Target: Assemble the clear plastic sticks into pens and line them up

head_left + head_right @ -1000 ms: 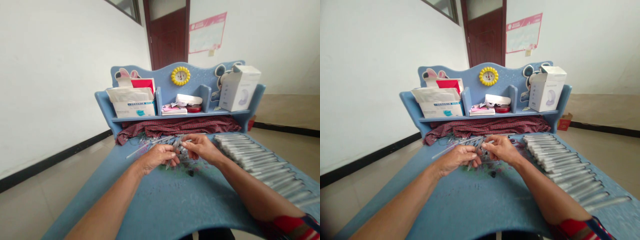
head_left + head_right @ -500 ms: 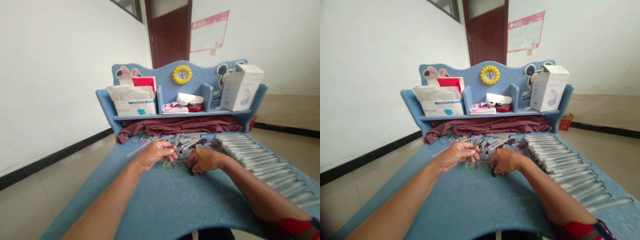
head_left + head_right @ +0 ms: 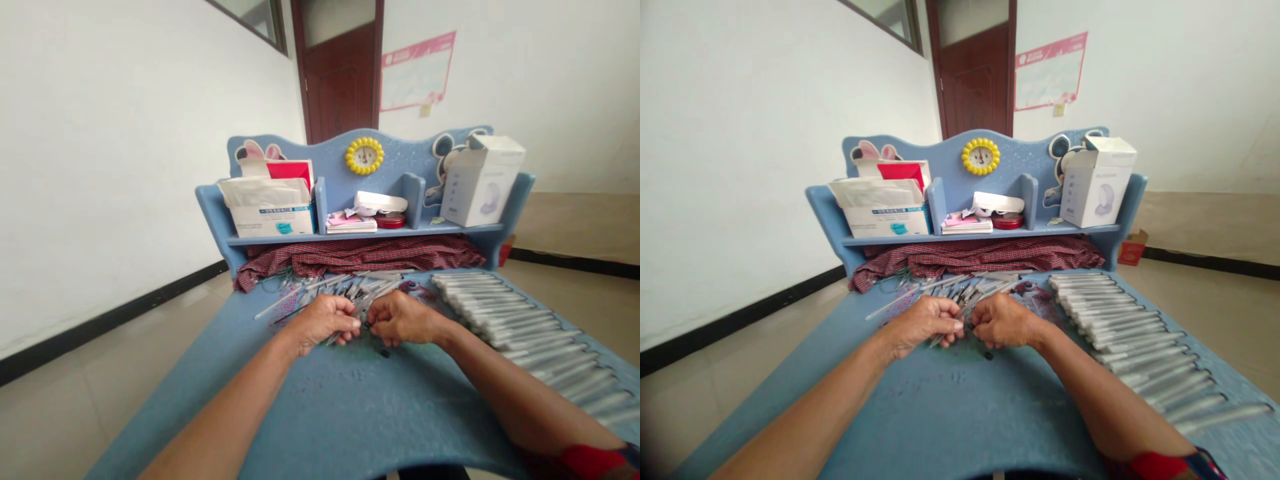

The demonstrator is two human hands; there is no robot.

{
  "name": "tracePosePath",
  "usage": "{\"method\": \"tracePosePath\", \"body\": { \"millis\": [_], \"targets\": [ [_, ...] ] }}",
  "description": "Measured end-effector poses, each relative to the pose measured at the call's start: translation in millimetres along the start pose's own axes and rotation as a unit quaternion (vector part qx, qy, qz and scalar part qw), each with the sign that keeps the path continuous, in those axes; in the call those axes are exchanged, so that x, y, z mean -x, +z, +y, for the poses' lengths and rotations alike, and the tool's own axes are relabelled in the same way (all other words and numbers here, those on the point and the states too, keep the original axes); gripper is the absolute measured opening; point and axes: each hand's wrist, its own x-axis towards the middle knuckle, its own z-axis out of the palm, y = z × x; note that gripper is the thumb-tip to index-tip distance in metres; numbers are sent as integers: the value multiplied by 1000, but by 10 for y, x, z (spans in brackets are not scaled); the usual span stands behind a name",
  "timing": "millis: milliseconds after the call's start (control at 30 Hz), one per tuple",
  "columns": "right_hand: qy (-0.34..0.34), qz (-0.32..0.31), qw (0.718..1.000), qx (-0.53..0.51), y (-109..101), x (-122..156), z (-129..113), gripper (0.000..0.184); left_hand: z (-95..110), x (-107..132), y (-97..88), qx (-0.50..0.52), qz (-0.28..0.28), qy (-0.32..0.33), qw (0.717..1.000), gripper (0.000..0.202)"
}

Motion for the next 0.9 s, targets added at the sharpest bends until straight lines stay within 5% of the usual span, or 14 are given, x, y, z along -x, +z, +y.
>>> {"method": "tracePosePath", "body": {
  "millis": [400, 700, 900],
  "targets": [
    [-63, 64, 996, -23, 167, -49, -19, 7, -5, -6, 102, 83, 50, 5, 995, 15],
    [-141, 197, 970, -5, 259, -90, -14, 13, -12, -34, 67, 206, 76, 45, 975, 15],
    [-120, 229, 960, -108, 109, -86, -28, 16, 20, 4, 37, 146, 55, 60, 986, 17]
  ]
}}
